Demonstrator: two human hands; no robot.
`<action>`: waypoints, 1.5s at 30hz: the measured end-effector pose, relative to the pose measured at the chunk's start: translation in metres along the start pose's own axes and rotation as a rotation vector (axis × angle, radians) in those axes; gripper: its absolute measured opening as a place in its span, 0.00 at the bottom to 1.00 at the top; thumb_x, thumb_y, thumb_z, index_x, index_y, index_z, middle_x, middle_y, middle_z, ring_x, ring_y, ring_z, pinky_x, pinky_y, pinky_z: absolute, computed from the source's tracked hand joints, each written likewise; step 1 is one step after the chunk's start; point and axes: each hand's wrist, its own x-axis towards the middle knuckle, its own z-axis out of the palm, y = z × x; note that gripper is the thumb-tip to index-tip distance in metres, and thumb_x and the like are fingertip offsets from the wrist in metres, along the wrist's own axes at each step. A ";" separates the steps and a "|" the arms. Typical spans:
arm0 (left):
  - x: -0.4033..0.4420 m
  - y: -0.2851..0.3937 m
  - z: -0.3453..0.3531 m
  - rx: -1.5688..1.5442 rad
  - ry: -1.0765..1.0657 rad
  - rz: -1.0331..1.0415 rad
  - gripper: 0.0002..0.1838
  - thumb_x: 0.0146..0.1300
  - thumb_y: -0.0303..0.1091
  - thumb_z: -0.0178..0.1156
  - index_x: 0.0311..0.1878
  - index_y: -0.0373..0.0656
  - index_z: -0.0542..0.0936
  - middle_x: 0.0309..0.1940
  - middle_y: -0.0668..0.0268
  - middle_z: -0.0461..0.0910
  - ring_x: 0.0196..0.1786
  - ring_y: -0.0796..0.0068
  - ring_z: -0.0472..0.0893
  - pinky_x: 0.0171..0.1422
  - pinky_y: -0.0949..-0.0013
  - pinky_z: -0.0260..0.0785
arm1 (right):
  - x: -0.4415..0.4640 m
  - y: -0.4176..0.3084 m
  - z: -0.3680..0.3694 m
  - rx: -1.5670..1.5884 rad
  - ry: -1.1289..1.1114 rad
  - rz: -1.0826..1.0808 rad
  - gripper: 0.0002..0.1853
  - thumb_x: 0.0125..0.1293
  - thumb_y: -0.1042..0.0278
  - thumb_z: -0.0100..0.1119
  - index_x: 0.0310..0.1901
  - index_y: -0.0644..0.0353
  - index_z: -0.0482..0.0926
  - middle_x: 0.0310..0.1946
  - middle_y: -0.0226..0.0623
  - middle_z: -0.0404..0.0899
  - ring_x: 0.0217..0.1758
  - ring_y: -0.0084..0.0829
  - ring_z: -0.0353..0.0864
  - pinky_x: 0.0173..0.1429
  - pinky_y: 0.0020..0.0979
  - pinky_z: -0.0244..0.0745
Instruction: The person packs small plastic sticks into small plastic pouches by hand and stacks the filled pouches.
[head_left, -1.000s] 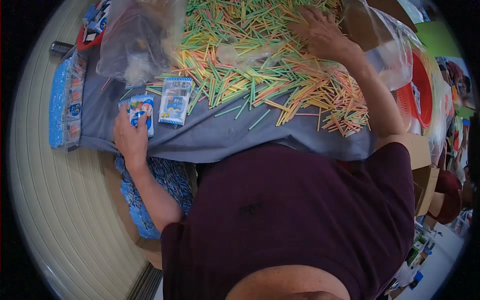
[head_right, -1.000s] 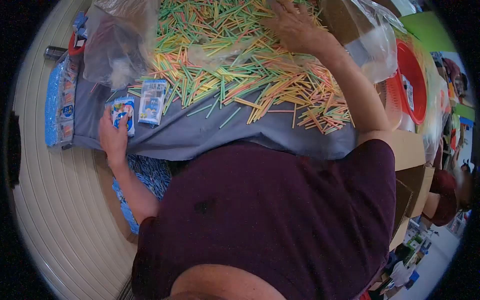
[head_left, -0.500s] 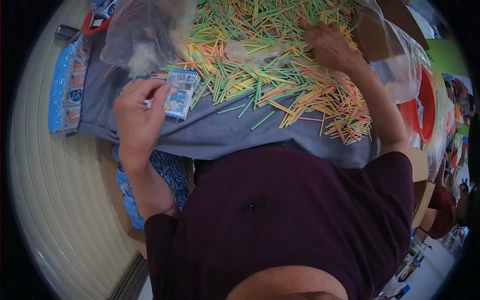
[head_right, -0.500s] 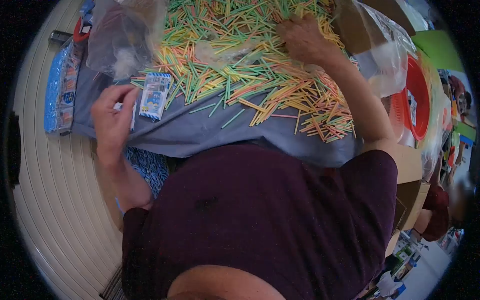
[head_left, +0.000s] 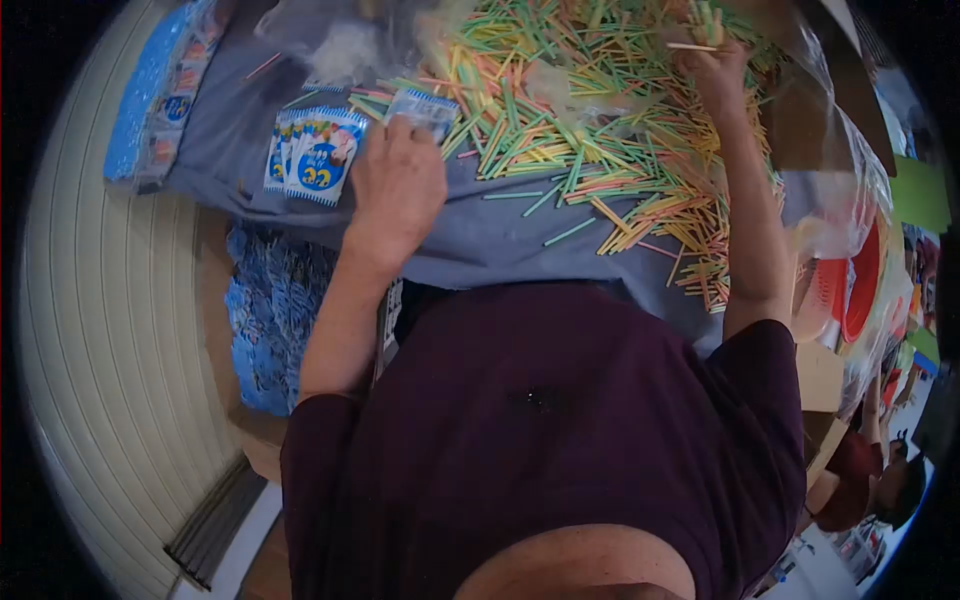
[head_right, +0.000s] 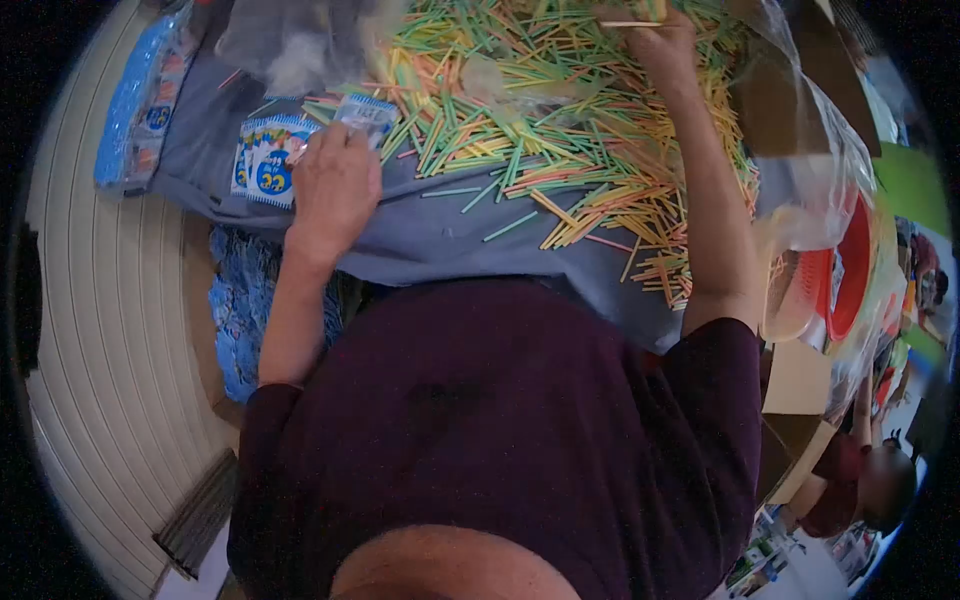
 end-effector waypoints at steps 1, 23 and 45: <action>-0.001 0.001 0.004 0.035 0.020 0.032 0.09 0.55 0.34 0.62 0.35 0.37 0.81 0.37 0.57 0.77 0.44 0.55 0.78 0.42 0.58 0.75 | -0.005 -0.022 0.019 0.096 0.110 -0.144 0.16 0.71 0.56 0.59 0.46 0.62 0.83 0.23 0.23 0.74 0.23 0.18 0.69 0.29 0.25 0.64; -0.012 -0.007 0.004 -0.282 0.321 0.058 0.02 0.54 0.24 0.65 0.32 0.42 0.82 0.30 0.63 0.77 0.37 0.58 0.77 0.41 0.58 0.70 | -0.014 -0.062 0.029 -0.195 -0.111 -0.310 0.23 0.77 0.44 0.42 0.57 0.49 0.80 0.58 0.34 0.77 0.62 0.31 0.70 0.67 0.37 0.62; 0.102 0.054 0.015 -1.360 0.162 -0.048 0.08 0.53 0.25 0.73 0.36 0.35 0.86 0.27 0.68 0.83 0.29 0.84 0.79 0.31 0.76 0.69 | -0.017 -0.122 0.065 0.485 -0.339 -0.322 0.32 0.77 0.39 0.36 0.51 0.59 0.82 0.52 0.38 0.82 0.56 0.31 0.77 0.63 0.35 0.66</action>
